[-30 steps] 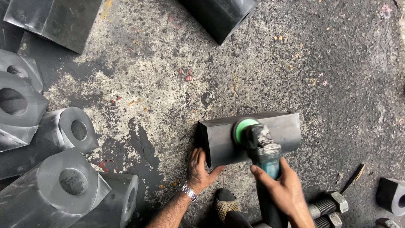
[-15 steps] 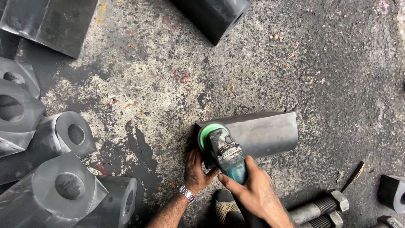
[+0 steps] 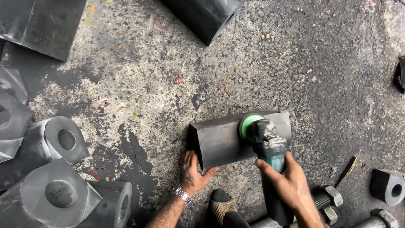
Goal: Grind the edges of large black rubber industrial parts using a hand-held angle grinder.
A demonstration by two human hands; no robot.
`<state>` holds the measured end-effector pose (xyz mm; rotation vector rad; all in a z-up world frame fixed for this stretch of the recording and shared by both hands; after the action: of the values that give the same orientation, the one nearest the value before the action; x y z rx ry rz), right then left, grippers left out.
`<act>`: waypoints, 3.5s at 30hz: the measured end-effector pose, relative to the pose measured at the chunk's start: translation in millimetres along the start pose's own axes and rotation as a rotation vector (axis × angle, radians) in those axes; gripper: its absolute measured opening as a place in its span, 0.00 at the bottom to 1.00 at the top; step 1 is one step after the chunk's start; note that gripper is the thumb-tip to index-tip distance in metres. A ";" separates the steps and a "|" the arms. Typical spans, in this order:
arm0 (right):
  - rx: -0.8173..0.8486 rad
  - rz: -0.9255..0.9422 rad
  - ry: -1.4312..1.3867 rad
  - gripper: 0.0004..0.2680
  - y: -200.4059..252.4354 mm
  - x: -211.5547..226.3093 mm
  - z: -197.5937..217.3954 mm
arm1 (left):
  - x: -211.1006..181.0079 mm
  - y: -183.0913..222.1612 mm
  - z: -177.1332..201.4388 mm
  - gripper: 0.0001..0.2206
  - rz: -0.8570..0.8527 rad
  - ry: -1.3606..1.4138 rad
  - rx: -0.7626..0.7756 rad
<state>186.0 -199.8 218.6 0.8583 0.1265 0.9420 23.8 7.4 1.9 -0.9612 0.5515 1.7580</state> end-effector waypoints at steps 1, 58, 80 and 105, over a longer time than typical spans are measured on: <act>0.047 0.101 -0.017 0.22 2.8 0.0 -5.0 | -1.3 -0.2 1.4 0.35 -0.015 -0.005 -0.011; -0.165 -0.085 -0.659 0.14 -19.4 -149.2 20.6 | -36.4 -109.8 -3.3 0.51 0.775 0.456 -0.184; 0.156 0.394 -0.386 0.24 35.2 -105.7 -51.6 | -2.0 -166.5 93.0 0.40 1.169 0.817 -0.096; 0.282 0.464 0.339 0.36 89.5 21.4 -86.6 | 6.3 -160.5 93.5 0.57 1.141 0.607 0.131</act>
<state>101.5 -106.4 228.0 1.0017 0.3701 1.5296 138.1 141.1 62.2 -1.1845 1.8564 2.3078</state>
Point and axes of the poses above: each hand's wrist, its own y-axis away from the middle knuckle, its own z-axis out of the back of the hand, x = y × z, the point moved 2 cm from there along -y, towards the middle knuckle, and after that the axes turned 7 degrees about -x, right-handed, at the moved point
